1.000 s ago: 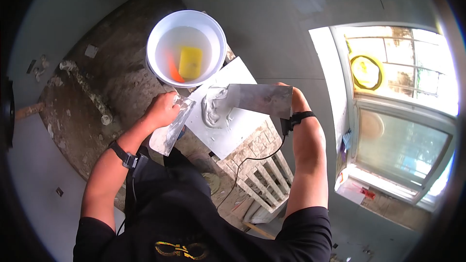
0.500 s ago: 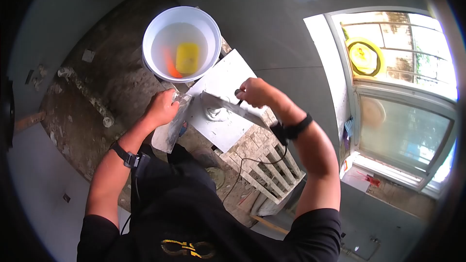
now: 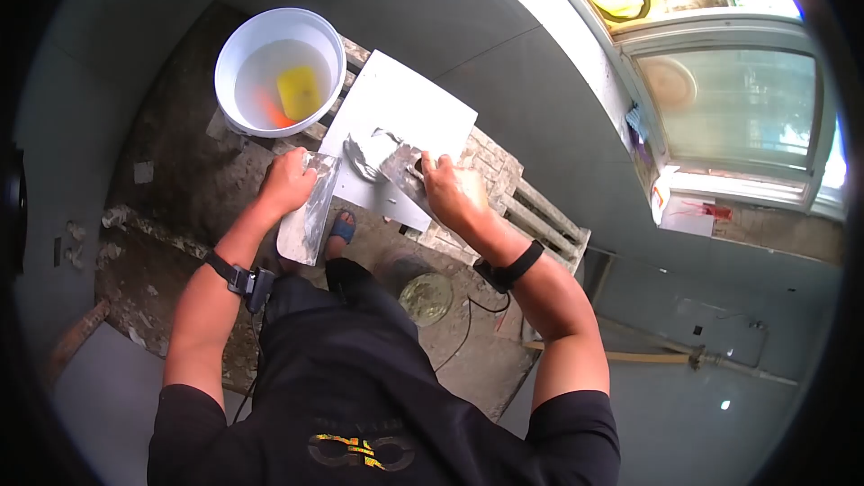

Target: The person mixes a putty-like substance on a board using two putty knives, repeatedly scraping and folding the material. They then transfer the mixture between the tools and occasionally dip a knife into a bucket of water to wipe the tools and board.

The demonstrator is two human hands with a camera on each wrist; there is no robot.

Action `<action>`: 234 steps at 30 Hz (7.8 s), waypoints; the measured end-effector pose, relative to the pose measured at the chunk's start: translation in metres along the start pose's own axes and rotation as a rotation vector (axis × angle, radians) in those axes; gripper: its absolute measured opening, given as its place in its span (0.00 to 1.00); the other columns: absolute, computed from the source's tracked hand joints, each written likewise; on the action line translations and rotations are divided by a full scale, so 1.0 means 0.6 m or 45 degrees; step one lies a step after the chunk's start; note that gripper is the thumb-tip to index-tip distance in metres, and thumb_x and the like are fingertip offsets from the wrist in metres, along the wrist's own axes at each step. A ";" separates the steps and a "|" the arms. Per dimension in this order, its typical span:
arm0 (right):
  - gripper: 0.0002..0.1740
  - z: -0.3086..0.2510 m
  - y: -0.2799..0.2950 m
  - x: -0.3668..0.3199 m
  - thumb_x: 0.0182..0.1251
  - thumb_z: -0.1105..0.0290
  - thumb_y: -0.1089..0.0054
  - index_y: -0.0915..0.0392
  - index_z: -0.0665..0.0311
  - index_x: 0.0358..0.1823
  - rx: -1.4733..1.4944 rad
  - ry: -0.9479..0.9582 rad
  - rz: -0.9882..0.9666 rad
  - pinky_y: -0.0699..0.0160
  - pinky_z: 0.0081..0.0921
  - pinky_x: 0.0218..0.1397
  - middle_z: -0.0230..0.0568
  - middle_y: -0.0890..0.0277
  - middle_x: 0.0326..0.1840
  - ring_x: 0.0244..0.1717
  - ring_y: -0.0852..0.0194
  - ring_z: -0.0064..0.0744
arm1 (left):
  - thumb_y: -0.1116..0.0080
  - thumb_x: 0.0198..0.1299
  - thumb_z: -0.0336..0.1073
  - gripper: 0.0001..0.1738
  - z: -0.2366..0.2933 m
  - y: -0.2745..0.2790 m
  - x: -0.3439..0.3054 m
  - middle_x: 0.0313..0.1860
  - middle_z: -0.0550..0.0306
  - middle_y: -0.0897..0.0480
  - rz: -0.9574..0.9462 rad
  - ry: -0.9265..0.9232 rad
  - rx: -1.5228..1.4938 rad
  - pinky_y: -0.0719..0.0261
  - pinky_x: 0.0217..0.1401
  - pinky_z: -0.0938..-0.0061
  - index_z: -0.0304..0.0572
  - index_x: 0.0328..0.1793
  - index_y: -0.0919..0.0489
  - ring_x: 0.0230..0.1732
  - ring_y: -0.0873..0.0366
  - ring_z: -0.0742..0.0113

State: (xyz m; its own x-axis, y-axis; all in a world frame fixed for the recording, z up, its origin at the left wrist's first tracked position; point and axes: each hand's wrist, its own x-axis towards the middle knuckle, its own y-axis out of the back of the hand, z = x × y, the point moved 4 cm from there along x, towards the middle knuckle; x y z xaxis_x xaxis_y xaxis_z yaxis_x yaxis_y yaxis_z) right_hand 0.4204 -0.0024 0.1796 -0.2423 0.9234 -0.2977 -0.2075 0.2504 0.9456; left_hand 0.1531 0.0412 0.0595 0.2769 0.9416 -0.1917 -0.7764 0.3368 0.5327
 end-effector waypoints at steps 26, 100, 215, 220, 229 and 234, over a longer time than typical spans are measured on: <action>0.13 -0.066 -0.269 -0.131 0.73 0.63 0.47 0.19 0.63 0.48 3.562 -1.230 -0.201 0.15 0.31 0.36 0.37 0.15 0.40 0.34 0.16 0.28 | 0.48 0.54 0.35 0.15 0.021 0.011 0.007 0.39 0.31 0.18 -0.107 -0.058 0.160 0.23 0.51 0.48 0.28 0.40 0.21 0.46 0.20 0.32; 0.08 0.005 0.020 -0.022 0.63 0.73 0.51 0.25 0.70 0.37 0.560 -0.342 0.362 0.19 0.48 0.41 0.60 0.19 0.30 0.36 0.17 0.59 | 0.43 0.51 0.33 0.15 0.022 0.017 0.011 0.36 0.32 0.16 -0.061 -0.117 0.191 0.20 0.48 0.53 0.27 0.40 0.19 0.43 0.17 0.36; 0.12 0.081 0.068 0.158 0.64 0.70 0.40 0.28 0.72 0.42 0.270 0.175 0.109 0.19 0.46 0.38 0.59 0.21 0.29 0.34 0.18 0.58 | 0.47 0.55 0.33 0.11 0.001 0.036 -0.020 0.38 0.32 0.18 0.147 0.073 -0.113 0.24 0.48 0.48 0.32 0.40 0.21 0.45 0.21 0.32; 0.16 -0.003 0.025 0.161 0.67 0.74 0.50 0.26 0.76 0.53 -0.085 0.166 -0.095 0.18 0.47 0.36 0.58 0.20 0.29 0.32 0.16 0.55 | 0.46 0.54 0.32 0.11 -0.018 0.025 -0.018 0.38 0.31 0.19 0.211 0.127 -0.092 0.23 0.49 0.47 0.31 0.39 0.22 0.45 0.21 0.31; 0.20 -0.023 0.063 0.090 0.69 0.70 0.50 0.26 0.73 0.57 0.001 0.109 -0.123 0.17 0.43 0.34 0.59 0.21 0.33 0.32 0.18 0.55 | 0.43 0.54 0.32 0.11 -0.013 0.024 -0.014 0.39 0.31 0.18 0.269 0.104 -0.028 0.22 0.51 0.48 0.29 0.38 0.23 0.45 0.20 0.32; 0.26 -0.029 -0.106 -0.025 0.68 0.71 0.49 0.28 0.50 0.68 0.127 -0.183 -0.142 0.18 0.51 0.44 0.64 0.23 0.39 0.41 0.17 0.61 | 0.45 0.55 0.32 0.11 -0.020 0.010 -0.012 0.39 0.31 0.18 0.201 0.086 -0.019 0.21 0.51 0.48 0.29 0.39 0.23 0.46 0.20 0.32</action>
State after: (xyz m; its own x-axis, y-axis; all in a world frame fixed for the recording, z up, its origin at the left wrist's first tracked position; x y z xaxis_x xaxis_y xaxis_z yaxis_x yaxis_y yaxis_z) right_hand 0.4205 -0.0374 0.1218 -0.0837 0.9185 -0.3865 -0.1288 0.3746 0.9182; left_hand 0.1396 0.0365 0.0542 0.1128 0.9804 -0.1617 -0.8155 0.1843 0.5487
